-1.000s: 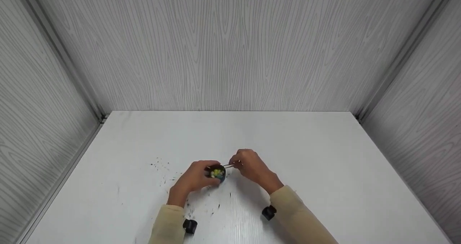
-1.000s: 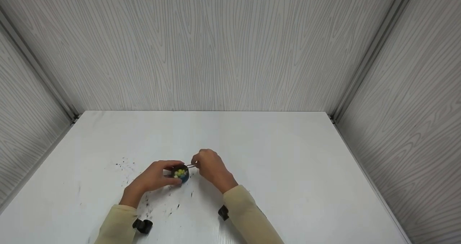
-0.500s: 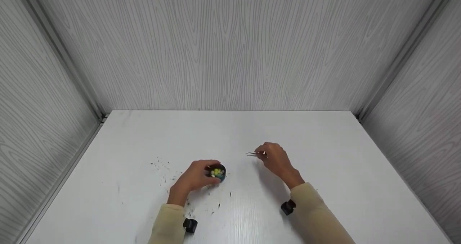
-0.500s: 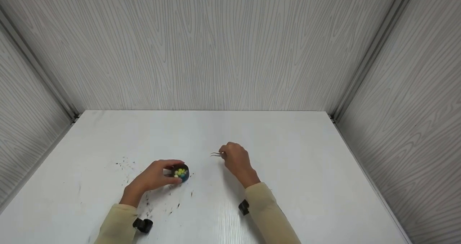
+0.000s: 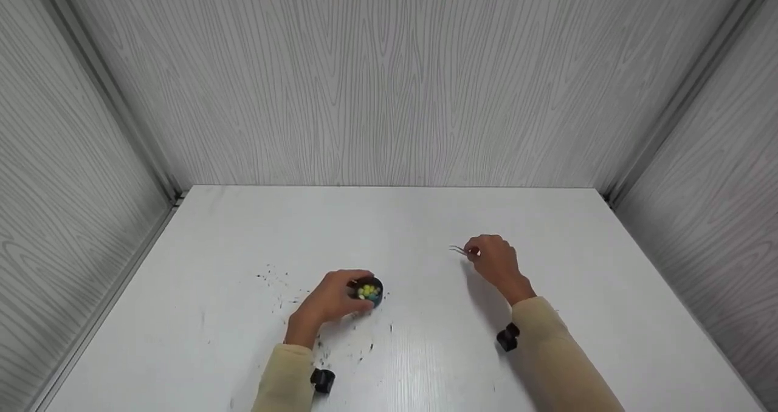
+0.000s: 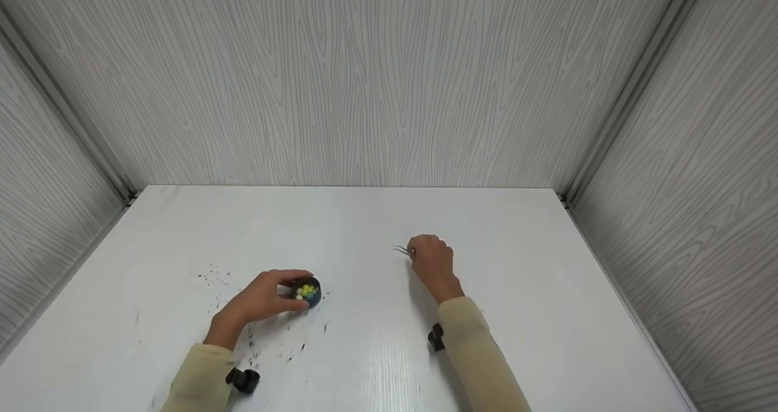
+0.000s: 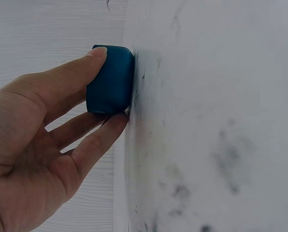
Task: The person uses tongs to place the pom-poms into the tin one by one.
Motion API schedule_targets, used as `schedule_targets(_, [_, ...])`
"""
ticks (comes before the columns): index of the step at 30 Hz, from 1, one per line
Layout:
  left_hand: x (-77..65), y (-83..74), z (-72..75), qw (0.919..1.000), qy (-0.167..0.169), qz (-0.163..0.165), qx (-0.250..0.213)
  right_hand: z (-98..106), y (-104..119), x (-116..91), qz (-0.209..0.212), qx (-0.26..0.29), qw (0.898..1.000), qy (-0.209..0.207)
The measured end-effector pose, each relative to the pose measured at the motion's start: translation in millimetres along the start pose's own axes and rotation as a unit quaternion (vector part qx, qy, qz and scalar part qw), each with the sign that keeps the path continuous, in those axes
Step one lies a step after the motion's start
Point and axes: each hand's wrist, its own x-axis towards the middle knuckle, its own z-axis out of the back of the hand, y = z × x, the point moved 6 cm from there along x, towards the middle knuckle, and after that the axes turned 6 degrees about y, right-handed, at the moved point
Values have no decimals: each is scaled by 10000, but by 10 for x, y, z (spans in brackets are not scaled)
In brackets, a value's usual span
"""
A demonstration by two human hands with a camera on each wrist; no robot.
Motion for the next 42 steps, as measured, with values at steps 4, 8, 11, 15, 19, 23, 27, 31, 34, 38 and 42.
schedule_targets(4, [8, -1, 3, 10000, 18, -24, -53, -7, -73, 8, -118, -73, 9999, 97])
schedule_targets(8, [12, -10, 8, 10000, 4, -33, 0, -26, -111, 10, -215, -154, 9994, 211])
schedule_targets(11, [14, -17, 11, 10000, -9, -35, 44, -39, -121, 1, -254, -200, 9991, 280])
schedule_targets(15, [23, -17, 11, 10000, -22, -31, 40, -49, -130, -15, -296, -193, 9988, 332])
schedule_targets(19, [36, -17, 15, 10000, -30, -34, -8, -45, -138, -14, -285, -210, 9989, 313])
schedule_targets(23, [41, -30, 29, 10000, -45, -38, -43, -34, -132, -1, -211, -323, 9990, 242])
schedule_targets(27, [46, -37, 37, 10000, -44, -20, -43, -31, -125, 7, -163, -372, 9989, 219])
schedule_targets(31, [45, -32, 31, 10000, -26, 8, -29, -41, -129, 8, -117, -372, 9991, 183])
schedule_targets(34, [35, -22, 21, 10000, -31, 6, -32, -59, -137, 2, -105, -366, 9991, 172])
schedule_targets(38, [10, 4, 0, 9999, -20, 103, -100, -107, -146, -15, -107, -335, 9989, 299])
schedule_targets(42, [3, 11, -6, 9998, -13, 87, -157, -128, -148, -26, -116, -342, 9988, 338])
